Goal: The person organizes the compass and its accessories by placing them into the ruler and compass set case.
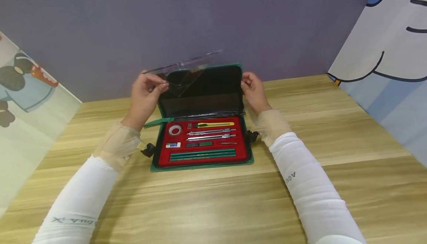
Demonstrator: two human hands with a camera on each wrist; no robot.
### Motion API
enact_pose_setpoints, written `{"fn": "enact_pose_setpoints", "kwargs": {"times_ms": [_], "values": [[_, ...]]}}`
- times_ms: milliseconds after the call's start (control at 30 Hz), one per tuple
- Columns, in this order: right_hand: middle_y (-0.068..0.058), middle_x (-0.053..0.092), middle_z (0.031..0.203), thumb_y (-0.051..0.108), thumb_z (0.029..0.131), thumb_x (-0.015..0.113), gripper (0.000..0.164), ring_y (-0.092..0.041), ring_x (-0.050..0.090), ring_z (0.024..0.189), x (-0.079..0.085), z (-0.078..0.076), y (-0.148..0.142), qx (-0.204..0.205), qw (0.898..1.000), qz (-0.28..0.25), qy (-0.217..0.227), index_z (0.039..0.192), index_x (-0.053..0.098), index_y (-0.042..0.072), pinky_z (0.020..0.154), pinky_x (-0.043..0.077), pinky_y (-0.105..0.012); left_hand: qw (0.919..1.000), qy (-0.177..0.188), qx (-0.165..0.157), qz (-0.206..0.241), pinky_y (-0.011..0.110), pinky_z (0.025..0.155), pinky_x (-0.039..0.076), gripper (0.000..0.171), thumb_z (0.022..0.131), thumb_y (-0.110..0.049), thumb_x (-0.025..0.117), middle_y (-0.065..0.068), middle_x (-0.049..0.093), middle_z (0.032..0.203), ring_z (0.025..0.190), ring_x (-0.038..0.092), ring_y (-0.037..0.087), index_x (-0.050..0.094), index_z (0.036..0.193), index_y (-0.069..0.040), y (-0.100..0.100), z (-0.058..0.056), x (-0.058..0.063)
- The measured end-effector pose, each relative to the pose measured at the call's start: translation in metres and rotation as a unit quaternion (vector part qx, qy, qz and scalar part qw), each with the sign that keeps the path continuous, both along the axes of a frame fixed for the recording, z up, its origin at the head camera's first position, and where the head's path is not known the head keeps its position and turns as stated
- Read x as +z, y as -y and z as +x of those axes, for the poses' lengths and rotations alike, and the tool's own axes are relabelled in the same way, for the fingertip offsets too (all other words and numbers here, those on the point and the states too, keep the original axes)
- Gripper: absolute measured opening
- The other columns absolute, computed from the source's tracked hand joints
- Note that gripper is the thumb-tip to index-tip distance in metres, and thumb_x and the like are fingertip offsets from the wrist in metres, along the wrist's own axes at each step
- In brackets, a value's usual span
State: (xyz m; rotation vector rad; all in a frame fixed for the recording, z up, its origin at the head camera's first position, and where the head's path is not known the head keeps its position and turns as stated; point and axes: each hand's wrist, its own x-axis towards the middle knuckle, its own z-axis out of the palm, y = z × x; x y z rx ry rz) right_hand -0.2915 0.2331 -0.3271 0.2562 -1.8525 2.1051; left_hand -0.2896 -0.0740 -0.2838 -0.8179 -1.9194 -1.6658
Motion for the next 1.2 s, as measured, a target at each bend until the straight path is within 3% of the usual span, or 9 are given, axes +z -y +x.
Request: {"fn": "enact_pose_setpoints", "kwargs": {"times_ms": [333, 633, 800, 1200], "values": [[0.001, 0.058, 0.083, -0.008, 0.095, 0.041, 0.022, -0.010, 0.053, 0.072, 0.001, 0.003, -0.003, 0.012, 1.000, -0.020, -0.005, 0.092, 0.053, 0.011, 0.060, 0.048, -0.020, 0.9994, 0.017, -0.020, 0.021, 0.022, 0.071, 0.054, 0.012, 0.084, 0.013, 0.060, 0.006, 0.056, 0.089, 0.076, 0.060, 0.009, 0.050, 0.091, 0.014, -0.002, -0.003, -0.003], [0.001, 0.058, 0.082, -0.008, 0.095, 0.041, 0.023, -0.010, 0.053, 0.072, 0.002, 0.004, -0.005, 0.018, 0.999, -0.027, -0.005, 0.092, 0.053, 0.011, 0.059, 0.048, -0.021, 0.9972, 0.068, -0.016, 0.027, 0.022, 0.071, 0.055, 0.011, 0.085, 0.013, 0.058, 0.008, 0.059, 0.087, 0.076, 0.062, 0.007, 0.050, 0.091, 0.009, -0.005, -0.005, -0.002], [0.001, 0.057, 0.081, -0.009, 0.095, 0.040, 0.026, -0.011, 0.051, 0.071, 0.002, 0.005, -0.005, 0.017, 0.999, -0.029, -0.003, 0.091, 0.053, 0.013, 0.058, 0.047, -0.020, 0.9956, 0.090, -0.020, 0.013, 0.024, 0.073, 0.055, 0.009, 0.087, 0.010, 0.056, 0.011, 0.059, 0.089, 0.080, 0.062, 0.008, 0.050, 0.093, 0.008, -0.008, -0.005, -0.001], [0.001, 0.058, 0.081, -0.009, 0.095, 0.041, 0.026, -0.011, 0.052, 0.071, 0.003, 0.007, -0.007, 0.026, 0.999, -0.039, -0.010, 0.091, 0.055, 0.012, 0.058, 0.047, -0.020, 0.9940, 0.099, -0.029, -0.036, 0.027, 0.074, 0.055, 0.012, 0.088, 0.003, 0.059, 0.016, 0.060, 0.096, 0.083, 0.062, 0.012, 0.050, 0.095, 0.006, -0.023, -0.007, 0.002]]}}
